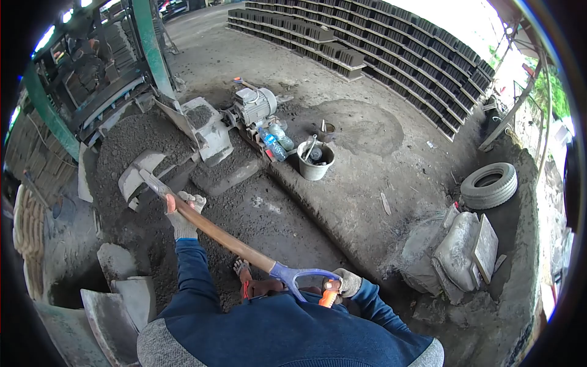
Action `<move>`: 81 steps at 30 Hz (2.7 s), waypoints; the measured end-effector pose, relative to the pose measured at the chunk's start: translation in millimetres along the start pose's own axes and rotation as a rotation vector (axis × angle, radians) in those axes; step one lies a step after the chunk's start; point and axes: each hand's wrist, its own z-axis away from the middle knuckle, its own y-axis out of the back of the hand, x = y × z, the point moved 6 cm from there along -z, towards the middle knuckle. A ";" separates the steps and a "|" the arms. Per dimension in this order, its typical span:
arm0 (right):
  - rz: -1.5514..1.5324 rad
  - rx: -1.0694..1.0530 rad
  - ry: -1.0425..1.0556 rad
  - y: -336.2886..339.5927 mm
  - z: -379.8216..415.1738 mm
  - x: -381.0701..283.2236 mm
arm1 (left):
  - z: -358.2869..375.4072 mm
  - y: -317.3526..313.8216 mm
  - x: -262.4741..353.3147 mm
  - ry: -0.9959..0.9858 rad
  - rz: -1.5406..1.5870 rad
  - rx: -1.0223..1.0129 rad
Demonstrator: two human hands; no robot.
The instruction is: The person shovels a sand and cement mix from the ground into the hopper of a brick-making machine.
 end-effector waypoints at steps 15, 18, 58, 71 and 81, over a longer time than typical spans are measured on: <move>-0.011 0.003 -0.082 -4.7 2.8 7.4 | 5.4 0.3 -3.3 0.099 0.011 -0.071; -0.039 0.001 -0.110 -6.5 2.7 11.5 | 13.0 -1.9 1.6 0.130 -0.074 -0.030; -0.071 0.011 -0.006 -0.5 -7.0 20.7 | 10.7 11.2 3.5 0.050 -0.291 0.167; -0.142 0.281 0.108 17.5 -8.9 19.3 | 5.2 2.3 -3.6 0.093 -0.173 0.111; -0.719 0.505 -0.015 45.6 -22.3 12.3 | 2.9 -28.7 -14.5 0.231 -0.055 0.420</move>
